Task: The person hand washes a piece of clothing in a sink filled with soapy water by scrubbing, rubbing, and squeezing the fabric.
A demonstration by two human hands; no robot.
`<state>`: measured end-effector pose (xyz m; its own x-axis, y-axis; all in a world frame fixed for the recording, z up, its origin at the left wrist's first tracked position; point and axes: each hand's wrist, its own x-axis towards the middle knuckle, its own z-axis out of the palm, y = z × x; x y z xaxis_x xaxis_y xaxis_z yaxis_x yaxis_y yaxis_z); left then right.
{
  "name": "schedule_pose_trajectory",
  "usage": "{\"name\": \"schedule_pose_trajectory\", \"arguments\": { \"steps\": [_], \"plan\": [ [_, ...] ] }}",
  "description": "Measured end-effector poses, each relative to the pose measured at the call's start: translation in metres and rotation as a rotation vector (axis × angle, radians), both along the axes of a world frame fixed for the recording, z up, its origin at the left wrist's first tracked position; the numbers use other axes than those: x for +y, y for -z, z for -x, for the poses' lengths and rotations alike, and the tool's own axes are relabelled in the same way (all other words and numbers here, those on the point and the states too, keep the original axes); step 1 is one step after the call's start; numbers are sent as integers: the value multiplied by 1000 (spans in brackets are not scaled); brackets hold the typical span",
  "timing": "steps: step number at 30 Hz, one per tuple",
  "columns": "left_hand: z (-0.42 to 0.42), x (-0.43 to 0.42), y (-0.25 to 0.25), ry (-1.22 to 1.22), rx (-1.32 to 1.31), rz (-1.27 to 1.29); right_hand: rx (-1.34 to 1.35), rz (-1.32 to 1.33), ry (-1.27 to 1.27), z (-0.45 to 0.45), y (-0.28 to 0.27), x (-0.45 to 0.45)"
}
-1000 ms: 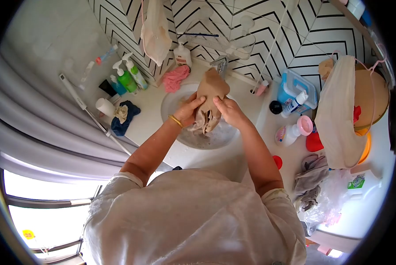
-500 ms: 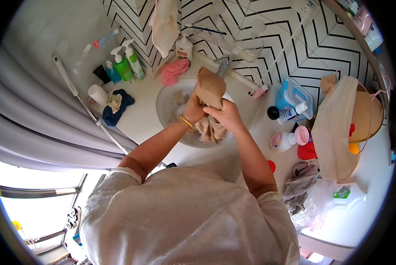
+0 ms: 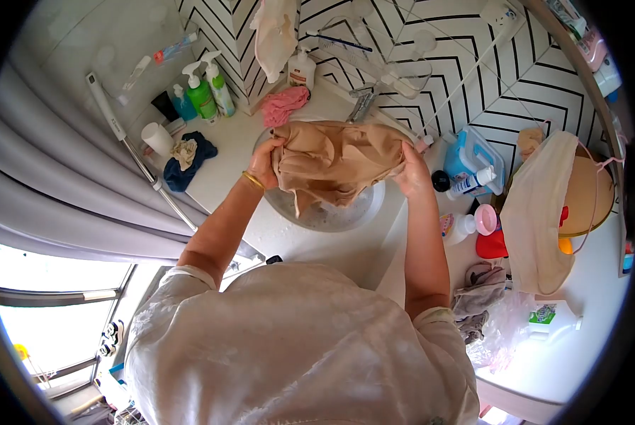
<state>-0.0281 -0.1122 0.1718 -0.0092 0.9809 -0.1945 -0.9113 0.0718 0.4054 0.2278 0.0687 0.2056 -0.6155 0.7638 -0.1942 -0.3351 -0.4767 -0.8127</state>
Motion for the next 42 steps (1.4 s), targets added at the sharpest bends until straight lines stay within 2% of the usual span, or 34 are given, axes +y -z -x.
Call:
{"name": "schedule_pose_trajectory", "arguments": {
  "steps": [3,6,9,12,13,16,17,20,21,23,25,29,31,34,38,42],
  "plan": [
    [-6,0,11,-74,42,-49,35,274,-57,8,-16,-12],
    [-18,1,13,-61,-115,-152,116,284,-93,18,-17,-15],
    [-38,9,16,-64,-239,-268,60,360,-54,34,-19,-24],
    [-59,21,12,68,-313,-343,-101,153,-166,49,-21,-42],
    [-59,23,15,95,-314,-330,-139,-69,-159,53,-2,-38],
    [-60,27,29,169,-315,-283,-857,-799,-205,59,-6,-48],
    [-67,19,6,136,-273,-279,-921,-1013,-129,60,-2,-54],
    [-69,30,24,-6,-14,-119,-930,-1182,-79,55,-6,-61],
    [-74,27,10,-34,-82,-83,-907,-989,-237,50,-45,-73],
    [-66,29,21,1,-129,-71,-730,-1192,46,23,-32,-74],
    [-57,27,26,17,-159,-72,-804,-1192,39,-19,-56,-81],
    [-52,23,26,-17,-201,-67,-1377,-1034,-107,-115,-85,-106],
    [-55,24,27,-11,-229,-80,-1553,-866,-127,-152,-76,-118],
    [-63,26,18,-20,-228,-101,-1616,-892,-156,-184,-49,-133],
    [-66,26,8,3,-232,-107,-1562,-924,-94,-185,-41,-142],
    [-66,25,6,-3,-226,-80,-1689,-818,-269,-181,-45,-146]
  ]
}}
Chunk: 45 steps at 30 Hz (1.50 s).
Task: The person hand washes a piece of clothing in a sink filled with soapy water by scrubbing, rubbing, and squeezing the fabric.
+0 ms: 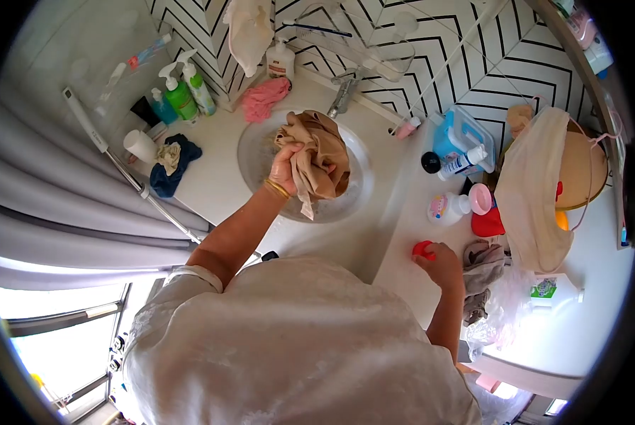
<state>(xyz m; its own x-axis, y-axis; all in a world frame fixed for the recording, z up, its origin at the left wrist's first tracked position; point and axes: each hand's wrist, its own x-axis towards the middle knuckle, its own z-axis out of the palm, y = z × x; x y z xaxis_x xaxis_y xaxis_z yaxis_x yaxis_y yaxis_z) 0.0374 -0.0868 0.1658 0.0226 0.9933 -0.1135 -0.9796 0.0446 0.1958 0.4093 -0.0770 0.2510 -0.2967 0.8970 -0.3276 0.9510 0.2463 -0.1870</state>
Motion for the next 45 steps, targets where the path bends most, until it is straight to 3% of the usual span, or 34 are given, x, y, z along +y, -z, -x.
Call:
{"name": "schedule_pose_trajectory", "arguments": {
  "steps": [5,8,14,17,19,22,24,26,28,29,32,33,36,38,40,41,45],
  "plan": [
    [3,6,21,21,45,56,-29,-94,-37,-5,29,-10],
    [1,8,23,-16,106,73,-92,-1,-5,-11,36,-1],
    [-3,8,12,-11,46,97,510,-217,251,-21,36,14],
    [-13,13,13,-51,138,122,1343,381,661,11,13,21],
    [-26,18,11,-59,163,178,1571,568,584,48,23,28],
    [-43,27,21,5,174,207,1512,479,424,150,18,19],
    [-50,27,24,47,191,211,1397,176,32,203,57,26],
    [-55,22,12,80,169,243,1069,-540,-282,234,70,37],
    [-55,14,7,38,82,179,896,-596,-331,241,69,49],
    [-53,14,5,16,158,198,806,-623,-354,244,67,55],
    [-56,8,-6,13,158,172,849,-647,-295,254,73,77],
    [-56,8,-3,12,109,146,828,-497,-280,254,75,79],
    [-41,19,9,12,-12,-4,610,-748,-522,250,62,48],
    [-32,18,21,25,-70,-162,551,-751,-624,243,70,39],
    [-29,23,26,80,-57,-100,490,-763,-723,239,75,38],
    [-32,22,21,72,-6,-19,581,-882,-679,240,71,49],
    [-35,14,-1,48,86,79,919,-353,-134,244,62,76]
  ]
}}
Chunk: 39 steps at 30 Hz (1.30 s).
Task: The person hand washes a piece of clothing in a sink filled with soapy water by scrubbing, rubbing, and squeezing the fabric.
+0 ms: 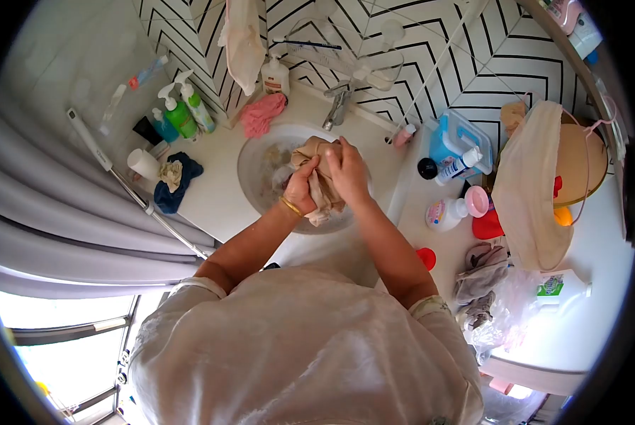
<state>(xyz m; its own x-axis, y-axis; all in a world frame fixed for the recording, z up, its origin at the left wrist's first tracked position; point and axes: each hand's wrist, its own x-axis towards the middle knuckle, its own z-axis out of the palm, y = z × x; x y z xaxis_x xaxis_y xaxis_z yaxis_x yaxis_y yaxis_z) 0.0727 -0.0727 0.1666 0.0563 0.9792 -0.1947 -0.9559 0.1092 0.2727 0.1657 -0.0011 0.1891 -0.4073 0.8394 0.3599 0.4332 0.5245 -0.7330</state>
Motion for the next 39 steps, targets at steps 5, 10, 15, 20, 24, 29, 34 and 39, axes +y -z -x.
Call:
{"name": "schedule_pose_trajectory", "arguments": {
  "steps": [5,10,15,20,24,29,34,39],
  "plan": [
    [4,-7,-14,-1,10,-76,-98,90,15,-5,-8,-16],
    [3,-2,-1,-10,20,-93,-162,-403,-67,-7,-9,-42],
    [13,-7,12,-43,102,-55,-75,-214,-346,-25,-2,-29],
    [30,-9,4,22,73,-96,612,956,-150,-36,-2,-17],
    [37,-9,13,78,109,-146,709,1465,-593,-46,9,-2],
    [51,-12,23,50,265,5,631,1205,-285,-40,13,5],
    [49,-5,43,-45,201,3,612,507,-155,-18,31,-1],
    [44,8,58,-74,165,18,-10,-336,-231,8,-9,-79]
  ]
}}
